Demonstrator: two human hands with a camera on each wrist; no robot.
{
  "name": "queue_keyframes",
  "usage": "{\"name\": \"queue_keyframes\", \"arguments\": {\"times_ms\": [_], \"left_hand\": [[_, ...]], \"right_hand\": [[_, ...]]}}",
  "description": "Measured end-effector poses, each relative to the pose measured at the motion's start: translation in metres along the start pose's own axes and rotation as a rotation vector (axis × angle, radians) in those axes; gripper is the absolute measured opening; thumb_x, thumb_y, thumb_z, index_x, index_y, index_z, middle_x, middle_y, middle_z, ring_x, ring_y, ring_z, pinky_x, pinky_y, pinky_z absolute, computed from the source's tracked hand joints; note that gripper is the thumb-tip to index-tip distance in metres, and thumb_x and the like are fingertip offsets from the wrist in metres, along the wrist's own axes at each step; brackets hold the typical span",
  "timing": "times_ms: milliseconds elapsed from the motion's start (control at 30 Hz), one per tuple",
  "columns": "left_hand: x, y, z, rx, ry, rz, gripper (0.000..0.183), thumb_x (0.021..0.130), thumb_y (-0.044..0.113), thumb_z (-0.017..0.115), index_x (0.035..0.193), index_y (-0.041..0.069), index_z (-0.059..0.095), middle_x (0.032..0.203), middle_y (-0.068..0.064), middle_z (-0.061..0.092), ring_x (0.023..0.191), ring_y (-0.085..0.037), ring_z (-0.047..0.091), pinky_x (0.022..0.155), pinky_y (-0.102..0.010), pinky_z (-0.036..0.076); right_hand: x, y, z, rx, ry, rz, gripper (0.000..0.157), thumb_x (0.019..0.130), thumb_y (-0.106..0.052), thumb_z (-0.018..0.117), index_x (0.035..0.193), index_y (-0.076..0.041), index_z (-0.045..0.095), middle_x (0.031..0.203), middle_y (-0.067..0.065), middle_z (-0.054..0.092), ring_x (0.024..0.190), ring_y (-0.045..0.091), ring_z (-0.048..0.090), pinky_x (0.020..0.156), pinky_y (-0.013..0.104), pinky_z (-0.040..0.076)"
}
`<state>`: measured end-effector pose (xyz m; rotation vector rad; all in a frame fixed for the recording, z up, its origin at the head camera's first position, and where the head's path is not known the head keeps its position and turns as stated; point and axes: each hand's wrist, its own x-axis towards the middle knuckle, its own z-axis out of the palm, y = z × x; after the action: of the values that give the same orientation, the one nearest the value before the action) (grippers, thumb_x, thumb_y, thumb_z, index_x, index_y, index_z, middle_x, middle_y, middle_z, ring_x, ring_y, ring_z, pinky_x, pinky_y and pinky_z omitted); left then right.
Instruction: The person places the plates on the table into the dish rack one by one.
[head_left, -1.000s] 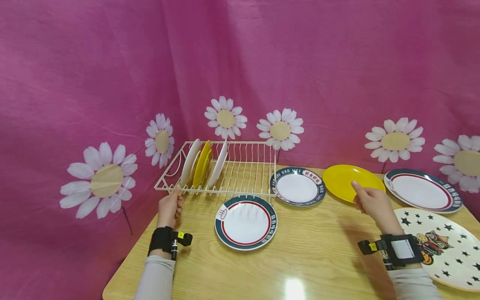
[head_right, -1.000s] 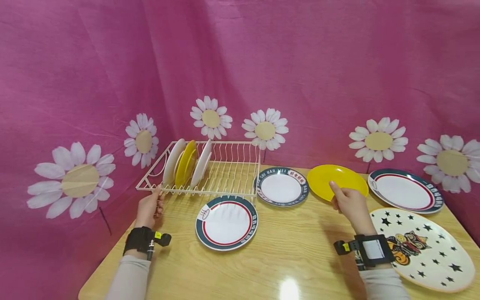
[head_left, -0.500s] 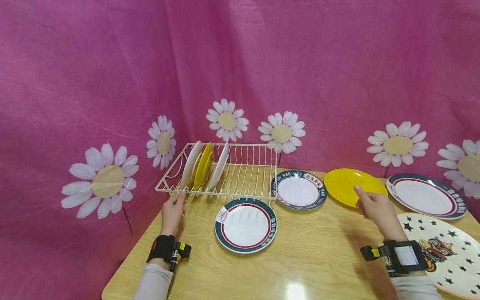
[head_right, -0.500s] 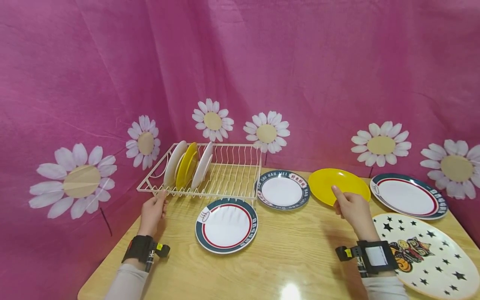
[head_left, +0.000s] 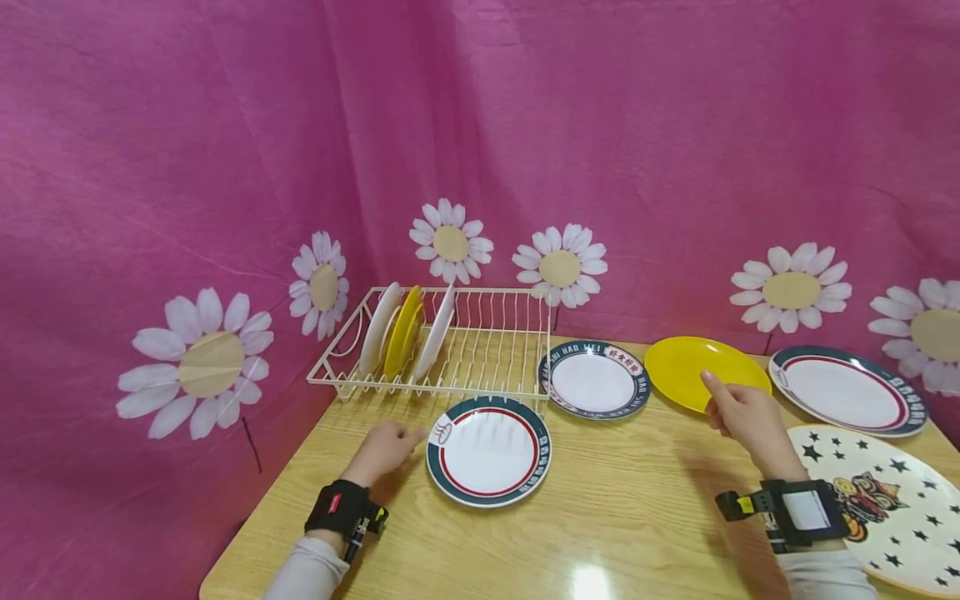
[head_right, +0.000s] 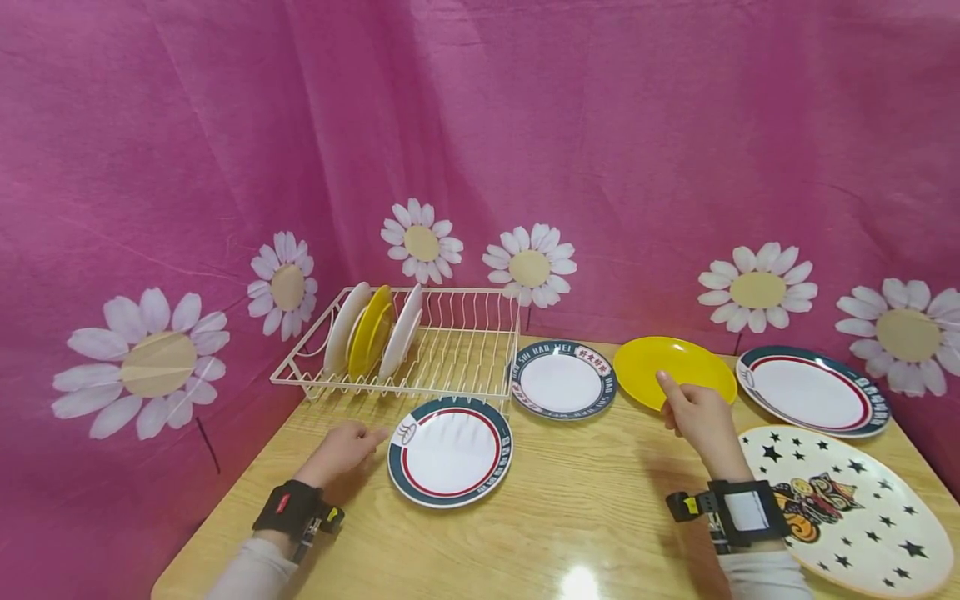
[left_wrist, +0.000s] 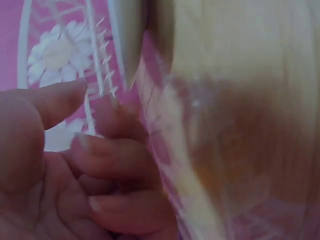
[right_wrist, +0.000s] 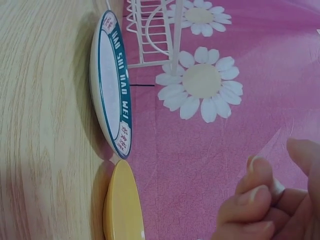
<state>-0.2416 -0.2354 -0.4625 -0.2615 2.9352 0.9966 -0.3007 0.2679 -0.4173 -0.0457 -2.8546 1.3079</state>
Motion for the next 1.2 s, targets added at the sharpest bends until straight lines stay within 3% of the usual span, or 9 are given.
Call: {"name": "queue_keyframes", "arguments": {"times_ms": [233, 433, 700, 1200], "left_hand": [[0.000, 0.006, 0.023, 0.011, -0.140, 0.000, 0.039, 0.098, 0.036, 0.056, 0.070, 0.008, 0.057, 0.054, -0.001, 0.050, 0.047, -0.015, 0.046, 0.045, -0.026, 0.036], [0.002, 0.004, 0.030, -0.077, -0.170, -0.008, 0.037, 0.101, 0.027, 0.053, 0.069, 0.008, 0.056, 0.051, 0.001, 0.048, 0.041, -0.011, 0.040, 0.041, -0.023, 0.031], [-0.009, 0.003, 0.020, -0.286, -0.257, -0.021, 0.034, 0.102, 0.020, 0.050, 0.072, 0.006, 0.059, 0.052, 0.003, 0.045, 0.042, -0.008, 0.034, 0.042, -0.020, 0.028], [-0.023, 0.011, -0.003, -0.452, -0.502, 0.056, 0.025, 0.097, 0.021, 0.056, 0.078, 0.007, 0.062, 0.053, 0.005, 0.049, 0.044, -0.005, 0.039, 0.045, -0.019, 0.031]], "right_hand": [[0.000, 0.000, 0.003, -0.006, -0.004, -0.008, 0.081, 0.093, -0.072, 0.029, 0.085, 0.000, 0.063, 0.063, 0.000, 0.055, 0.065, 0.019, 0.051, 0.058, 0.028, 0.042], [0.001, 0.002, 0.004, -0.018, -0.004, -0.020, 0.082, 0.093, -0.072, 0.029, 0.085, 0.001, 0.063, 0.062, 0.000, 0.056, 0.064, 0.018, 0.051, 0.058, 0.028, 0.042], [0.002, 0.002, 0.004, -0.028, -0.010, -0.008, 0.081, 0.094, -0.072, 0.029, 0.085, 0.001, 0.063, 0.063, 0.001, 0.057, 0.064, 0.018, 0.051, 0.058, 0.028, 0.042], [0.002, 0.003, 0.006, -0.005, -0.037, 0.004, 0.080, 0.094, -0.072, 0.029, 0.084, 0.000, 0.063, 0.064, 0.002, 0.056, 0.065, 0.019, 0.051, 0.058, 0.028, 0.041]]}}
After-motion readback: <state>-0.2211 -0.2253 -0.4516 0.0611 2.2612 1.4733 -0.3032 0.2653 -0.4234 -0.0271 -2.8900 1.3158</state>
